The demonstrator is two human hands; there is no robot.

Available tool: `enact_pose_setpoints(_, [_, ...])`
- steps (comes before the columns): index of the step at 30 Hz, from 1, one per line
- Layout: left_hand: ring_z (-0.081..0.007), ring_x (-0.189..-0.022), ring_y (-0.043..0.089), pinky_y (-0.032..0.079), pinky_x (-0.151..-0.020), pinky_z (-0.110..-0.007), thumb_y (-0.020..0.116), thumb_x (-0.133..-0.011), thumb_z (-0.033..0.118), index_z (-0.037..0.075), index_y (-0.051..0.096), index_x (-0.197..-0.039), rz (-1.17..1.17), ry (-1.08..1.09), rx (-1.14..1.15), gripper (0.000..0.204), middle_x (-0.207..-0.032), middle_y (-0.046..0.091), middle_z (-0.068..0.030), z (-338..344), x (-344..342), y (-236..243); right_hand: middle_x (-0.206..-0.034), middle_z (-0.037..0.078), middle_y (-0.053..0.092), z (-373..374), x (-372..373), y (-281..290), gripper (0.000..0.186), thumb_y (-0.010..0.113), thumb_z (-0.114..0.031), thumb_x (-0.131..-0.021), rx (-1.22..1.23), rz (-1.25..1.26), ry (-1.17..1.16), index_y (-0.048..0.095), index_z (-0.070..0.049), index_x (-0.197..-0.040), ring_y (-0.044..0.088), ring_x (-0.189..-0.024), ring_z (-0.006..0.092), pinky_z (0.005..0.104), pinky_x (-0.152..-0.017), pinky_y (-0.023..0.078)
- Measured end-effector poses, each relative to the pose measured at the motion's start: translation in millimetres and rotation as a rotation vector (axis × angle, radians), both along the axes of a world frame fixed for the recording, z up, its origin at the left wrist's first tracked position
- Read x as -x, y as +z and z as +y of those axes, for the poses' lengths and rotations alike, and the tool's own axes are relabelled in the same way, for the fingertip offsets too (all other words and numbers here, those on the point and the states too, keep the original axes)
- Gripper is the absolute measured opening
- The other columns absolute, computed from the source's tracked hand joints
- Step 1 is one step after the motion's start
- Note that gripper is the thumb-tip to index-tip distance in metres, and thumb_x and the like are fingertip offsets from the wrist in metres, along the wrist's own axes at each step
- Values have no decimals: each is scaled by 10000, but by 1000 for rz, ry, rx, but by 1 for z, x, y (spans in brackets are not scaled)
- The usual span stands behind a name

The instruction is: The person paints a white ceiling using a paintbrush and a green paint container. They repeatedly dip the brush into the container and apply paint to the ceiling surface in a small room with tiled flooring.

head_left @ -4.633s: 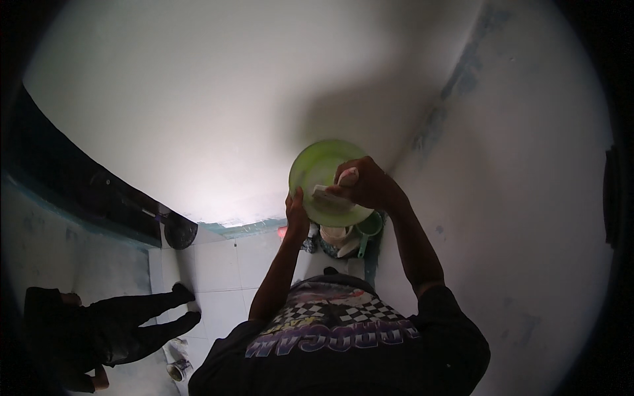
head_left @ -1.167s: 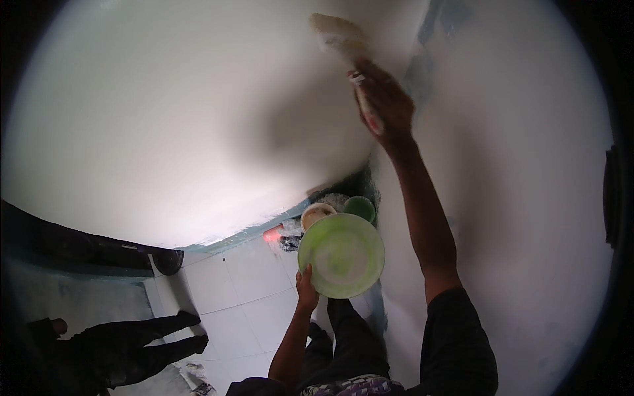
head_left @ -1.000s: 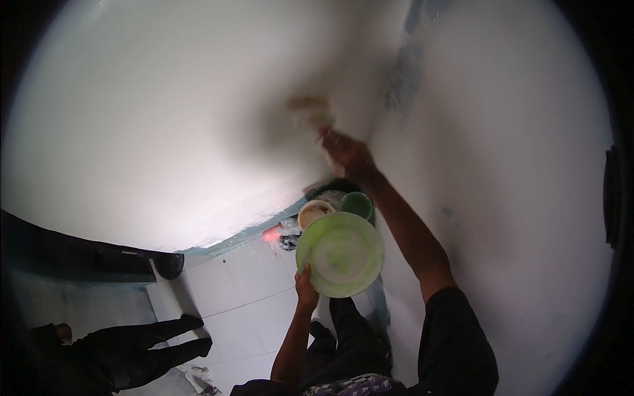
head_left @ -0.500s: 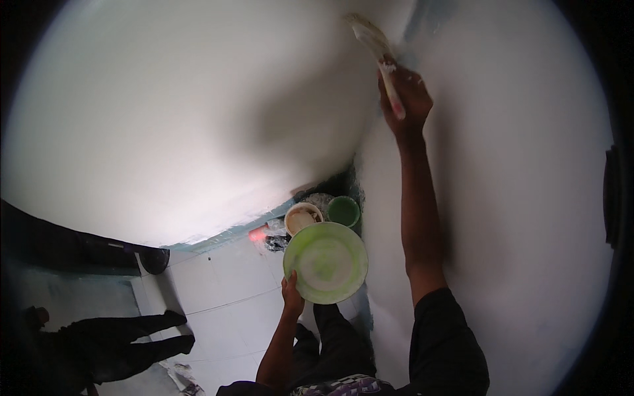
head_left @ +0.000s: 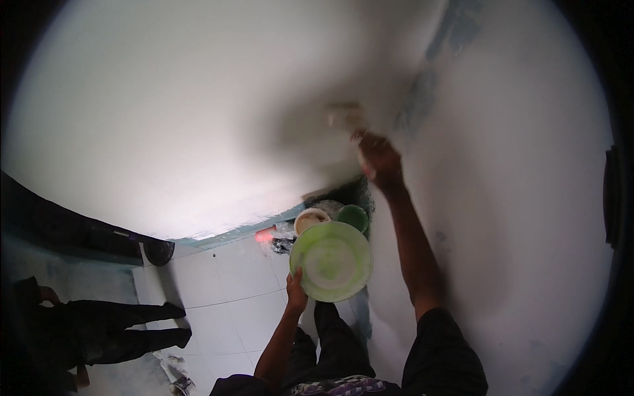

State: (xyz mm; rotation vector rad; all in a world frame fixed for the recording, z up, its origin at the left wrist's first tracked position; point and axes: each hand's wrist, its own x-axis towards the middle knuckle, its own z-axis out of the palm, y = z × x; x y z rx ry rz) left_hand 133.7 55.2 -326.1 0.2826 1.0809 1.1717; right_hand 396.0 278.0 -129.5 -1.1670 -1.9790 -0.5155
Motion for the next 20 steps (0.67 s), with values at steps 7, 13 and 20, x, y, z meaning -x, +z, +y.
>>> enact_pose_setpoints(7, [-204,-1016,580,475,-868,-339,520,-958,291,-12,460,-1274,63,49,50,442,-1137,577,-122,-3,5,1,-1256,79,583,38,40,125,408,640,37,-672,-545,127,85,632,-84,-1062,612,-989,237,319,-825,515])
enact_pose_setpoints(13, [-203,-1025,575,472,-874,-338,522,-955,303,-22,462,-1270,41,72,59,457,-1153,570,-121,-13,24,0,-1014,124,608,13,95,-43,528,696,-109,-672,-28,-166,152,558,-12,-1173,618,-892,251,319,-688,568])
enact_pose_setpoints(20, [-213,-1071,552,445,-921,-338,524,-954,309,-8,444,-1296,46,110,72,473,-1171,558,-120,-12,51,3,-998,98,606,48,101,-36,530,738,-183,-675,177,-214,145,541,-60,-1151,590,-921,256,341,-779,537])
